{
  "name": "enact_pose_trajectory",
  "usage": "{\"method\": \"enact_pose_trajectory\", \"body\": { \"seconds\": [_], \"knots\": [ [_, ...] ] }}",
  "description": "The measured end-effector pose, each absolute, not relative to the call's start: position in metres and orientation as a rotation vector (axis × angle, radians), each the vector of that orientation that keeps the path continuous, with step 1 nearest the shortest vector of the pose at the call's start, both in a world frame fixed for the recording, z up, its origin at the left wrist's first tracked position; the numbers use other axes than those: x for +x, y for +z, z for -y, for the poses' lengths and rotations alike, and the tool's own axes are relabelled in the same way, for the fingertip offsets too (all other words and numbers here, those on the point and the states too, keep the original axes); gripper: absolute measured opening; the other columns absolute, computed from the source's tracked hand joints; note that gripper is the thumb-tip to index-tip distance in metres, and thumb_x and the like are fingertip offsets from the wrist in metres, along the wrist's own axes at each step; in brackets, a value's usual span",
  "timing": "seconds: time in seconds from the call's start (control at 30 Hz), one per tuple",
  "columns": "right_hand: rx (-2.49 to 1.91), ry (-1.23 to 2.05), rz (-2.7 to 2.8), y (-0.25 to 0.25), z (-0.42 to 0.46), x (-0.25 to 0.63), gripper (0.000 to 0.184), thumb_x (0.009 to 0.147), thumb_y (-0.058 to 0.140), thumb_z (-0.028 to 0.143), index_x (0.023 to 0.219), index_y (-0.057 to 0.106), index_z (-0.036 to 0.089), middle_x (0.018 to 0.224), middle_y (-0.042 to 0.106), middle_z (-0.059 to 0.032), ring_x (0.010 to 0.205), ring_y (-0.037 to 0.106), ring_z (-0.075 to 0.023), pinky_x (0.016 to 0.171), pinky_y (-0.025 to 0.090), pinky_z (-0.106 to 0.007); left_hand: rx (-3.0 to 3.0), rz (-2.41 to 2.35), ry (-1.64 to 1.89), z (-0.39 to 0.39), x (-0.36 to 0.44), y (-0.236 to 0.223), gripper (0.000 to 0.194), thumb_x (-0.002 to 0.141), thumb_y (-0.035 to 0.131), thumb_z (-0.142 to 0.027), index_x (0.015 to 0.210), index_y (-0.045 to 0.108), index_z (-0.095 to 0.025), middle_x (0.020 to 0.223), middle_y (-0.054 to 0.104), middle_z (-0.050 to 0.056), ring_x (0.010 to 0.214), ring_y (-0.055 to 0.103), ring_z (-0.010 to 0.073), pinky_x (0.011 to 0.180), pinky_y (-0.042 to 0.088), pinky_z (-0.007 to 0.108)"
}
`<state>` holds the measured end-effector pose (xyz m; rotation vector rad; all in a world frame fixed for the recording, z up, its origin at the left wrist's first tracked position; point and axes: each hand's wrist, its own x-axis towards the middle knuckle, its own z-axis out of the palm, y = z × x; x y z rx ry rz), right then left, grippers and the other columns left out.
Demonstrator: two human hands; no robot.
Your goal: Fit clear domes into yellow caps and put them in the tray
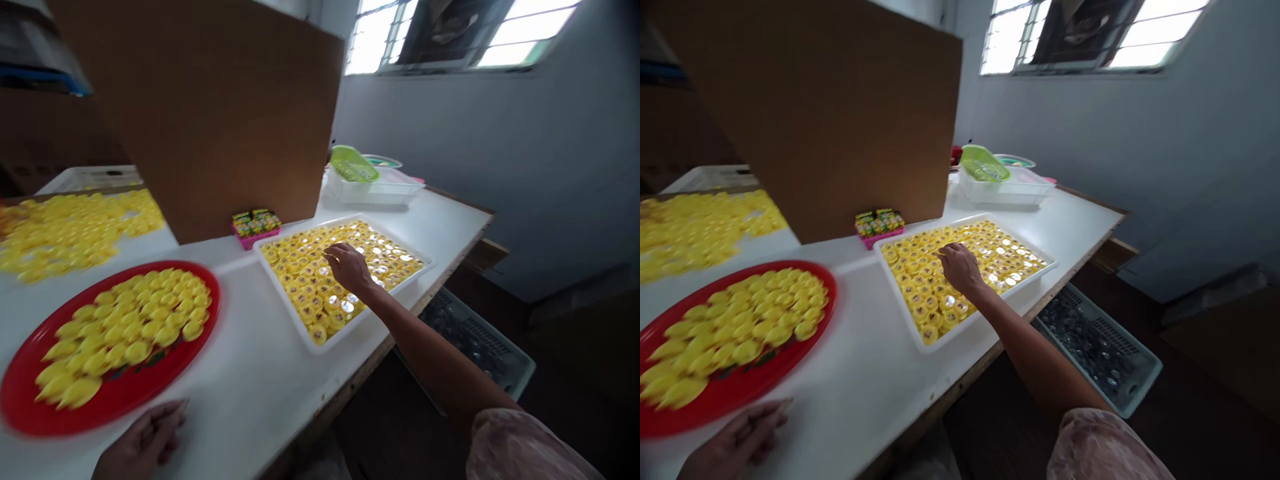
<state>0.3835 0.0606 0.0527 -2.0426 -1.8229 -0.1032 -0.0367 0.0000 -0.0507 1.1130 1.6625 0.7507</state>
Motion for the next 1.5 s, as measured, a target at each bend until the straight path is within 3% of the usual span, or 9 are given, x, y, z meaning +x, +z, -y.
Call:
{"method": "enact_pose_trajectory", "body": {
  "seconds": [0.13, 0.3, 0.5, 0.67, 0.83, 0.97, 1.17, 1.33, 1.5],
  "knots": [
    [-1.420, 0.230, 2.154, 0.022, -0.025, 0.275, 0.023, 0.092, 0.044, 0.024, 0.104, 0.062, 0.018, 0.103, 0.063, -0.0085, 0.096, 0.058, -0.0183, 0.084, 0.044, -0.029, 1.170, -1.638, 0.853, 0.006, -0.059, -0.020, 0.048, 0.063, 0.069, -0.052, 0.092, 0.063, -0.015, 0.075, 0.066, 0.005, 0.058, 0.055, 0.0150, 0.052, 0.046, 0.025],
    [-0.889, 0.672, 2.468, -0.011, 0.015, 0.158, 0.018, 0.087, 0.051, 0.017, 0.103, 0.061, 0.017, 0.099, 0.064, -0.0079, 0.095, 0.058, -0.0170, 0.082, 0.046, -0.027, 1.080, -1.648, 0.994, 0.015, -0.093, -0.018, 0.037, 0.068, 0.067, -0.044, 0.087, 0.063, -0.012, 0.074, 0.064, 0.004, 0.055, 0.051, 0.0108, 0.048, 0.039, 0.022],
    [-0.524, 0.523, 2.829, -0.024, 0.027, 0.092, 0.014, 0.083, 0.053, 0.009, 0.095, 0.058, 0.015, 0.099, 0.062, -0.0072, 0.097, 0.052, -0.0188, 0.086, 0.043, -0.031, 1.009, -1.658, 0.985, 0.038, -0.110, -0.032, 0.036, 0.070, 0.067, -0.044, 0.088, 0.062, -0.014, 0.074, 0.064, 0.003, 0.053, 0.050, 0.0102, 0.048, 0.037, 0.021],
    [-0.593, 0.424, 2.858, -0.047, 0.023, 0.089, 0.014, 0.085, 0.046, 0.006, 0.087, 0.057, 0.014, 0.089, 0.063, -0.0086, 0.086, 0.055, -0.0198, 0.076, 0.045, -0.032, 1.075, -1.658, 0.919, 0.046, -0.106, -0.041, 0.031, 0.073, 0.064, -0.042, 0.089, 0.063, -0.016, 0.075, 0.065, 0.003, 0.056, 0.051, 0.0122, 0.051, 0.040, 0.023],
    [-1.002, 0.970, 2.179, -0.060, 0.021, 0.095, 0.016, 0.089, 0.047, 0.017, 0.098, 0.060, 0.019, 0.087, 0.068, -0.0043, 0.081, 0.062, -0.0162, 0.074, 0.048, -0.027, 1.206, -1.500, 0.868, 0.047, -0.083, -0.040, 0.027, 0.078, 0.059, -0.039, 0.093, 0.068, -0.019, 0.083, 0.068, 0.003, 0.070, 0.056, 0.0161, 0.067, 0.045, 0.026],
    [-1.138, 1.319, 1.719, -0.051, 0.015, 0.103, 0.013, 0.084, 0.055, 0.023, 0.093, 0.063, 0.020, 0.078, 0.068, -0.0009, 0.072, 0.062, -0.0141, 0.066, 0.049, -0.025, 1.177, -1.402, 0.928, 0.043, -0.065, -0.035, 0.023, 0.078, 0.060, -0.036, 0.087, 0.069, -0.017, 0.073, 0.066, 0.003, 0.067, 0.055, 0.0150, 0.065, 0.044, 0.026],
    [-1.174, 1.485, 1.527, -0.028, 0.004, 0.114, 0.014, 0.076, 0.061, 0.024, 0.087, 0.067, 0.018, 0.068, 0.063, 0.0005, 0.063, 0.056, -0.0121, 0.061, 0.046, -0.024, 1.061, -1.241, 1.005, 0.035, -0.052, -0.022, 0.022, 0.069, 0.071, -0.027, 0.086, 0.063, -0.016, 0.078, 0.066, 0.003, 0.074, 0.059, 0.0154, 0.068, 0.046, 0.026],
    [-1.091, 1.606, 1.173, -0.020, 0.007, 0.106, 0.021, 0.071, 0.068, 0.031, 0.086, 0.065, 0.016, 0.074, 0.064, -0.0019, 0.062, 0.057, -0.0120, 0.060, 0.048, -0.026, 0.844, -1.184, 1.167, 0.036, -0.038, -0.017, 0.024, 0.069, 0.072, -0.023, 0.088, 0.060, -0.016, 0.077, 0.066, 0.002, 0.068, 0.057, 0.0124, 0.064, 0.045, 0.024],
    [-1.124, 1.500, 1.356, -0.009, 0.014, 0.113, 0.020, 0.080, 0.062, 0.035, 0.084, 0.065, 0.015, 0.070, 0.064, -0.0035, 0.065, 0.059, -0.0142, 0.062, 0.049, -0.027, 0.763, -1.138, 1.171, 0.034, -0.045, -0.012, 0.024, 0.068, 0.072, -0.022, 0.088, 0.061, -0.013, 0.074, 0.065, 0.003, 0.066, 0.054, 0.0106, 0.062, 0.041, 0.022]
  ]
}}
